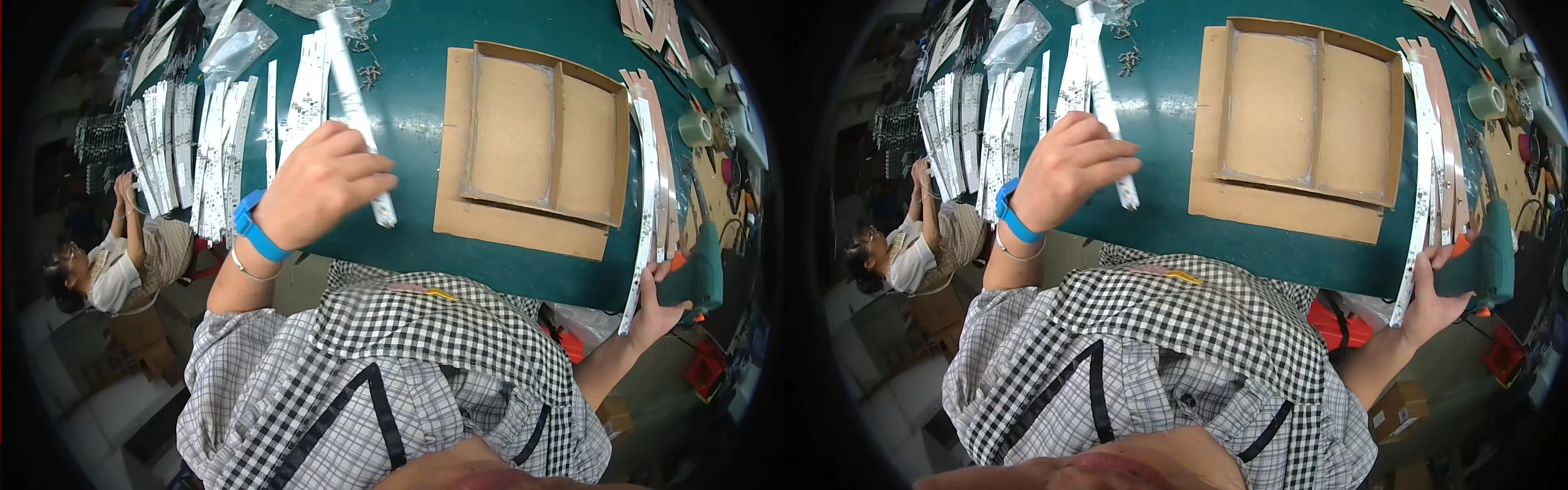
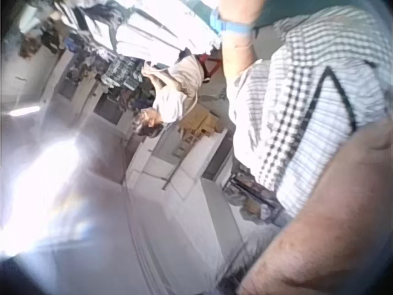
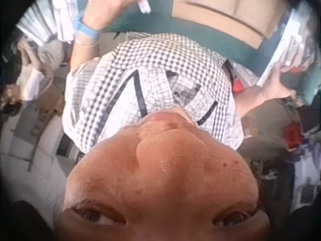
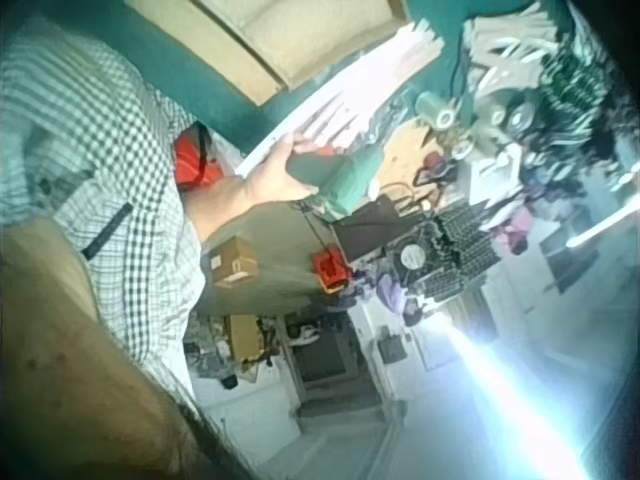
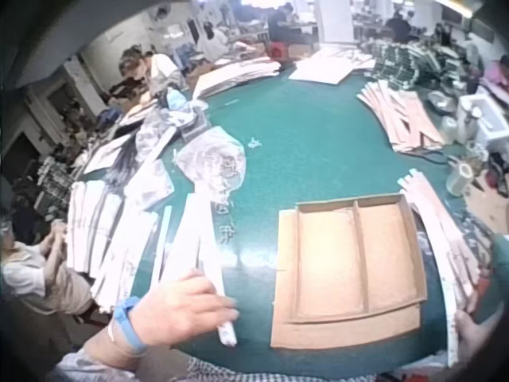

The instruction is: The person solders components onto LED strips by placing each strip on a cardboard fixture, attaching small parts to it with a handheld soldering tool, and returning the completed strips to a pile on the table.

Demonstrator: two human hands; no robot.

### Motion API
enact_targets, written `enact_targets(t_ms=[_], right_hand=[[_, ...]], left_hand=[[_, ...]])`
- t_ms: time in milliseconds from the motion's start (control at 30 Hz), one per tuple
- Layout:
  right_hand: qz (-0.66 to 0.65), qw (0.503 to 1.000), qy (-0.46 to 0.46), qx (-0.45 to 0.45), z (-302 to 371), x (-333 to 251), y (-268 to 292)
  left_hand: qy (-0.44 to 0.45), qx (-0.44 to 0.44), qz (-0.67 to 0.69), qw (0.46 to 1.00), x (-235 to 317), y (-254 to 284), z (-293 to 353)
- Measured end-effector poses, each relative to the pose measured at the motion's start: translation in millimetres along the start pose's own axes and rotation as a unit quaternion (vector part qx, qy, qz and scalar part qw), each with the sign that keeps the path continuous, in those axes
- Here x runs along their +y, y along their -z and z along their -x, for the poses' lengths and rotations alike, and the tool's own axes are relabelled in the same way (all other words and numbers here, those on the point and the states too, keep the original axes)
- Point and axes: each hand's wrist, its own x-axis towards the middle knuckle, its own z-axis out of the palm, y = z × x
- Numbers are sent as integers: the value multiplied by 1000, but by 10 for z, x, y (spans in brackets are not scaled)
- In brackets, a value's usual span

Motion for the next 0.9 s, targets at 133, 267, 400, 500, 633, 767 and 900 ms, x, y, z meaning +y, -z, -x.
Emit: enact_targets(t_ms=[133,267,400,500,633,767,900], right_hand=[[-43,999,-10,-30,74,-87,-172],[-58,996,-31,-57,189,-112,-499],[-94,989,-78,-79,283,-83,-945],[-56,993,-73,-74,334,-38,-1147],[-42,995,-66,-61,372,40,-1303],[-10,995,-78,-60,333,-15,-1430],[42,998,-15,-43,355,53,-1386]], left_hand=[[69,-7,-37,997,-173,38,438],[104,-15,-22,994,-387,58,708],[123,-27,-1,992,-540,-38,934],[137,-34,25,990,-556,-30,971],[154,-25,79,984,-558,52,810],[270,46,60,960,-734,-185,414],[297,24,-8,955,-1027,-505,62]])
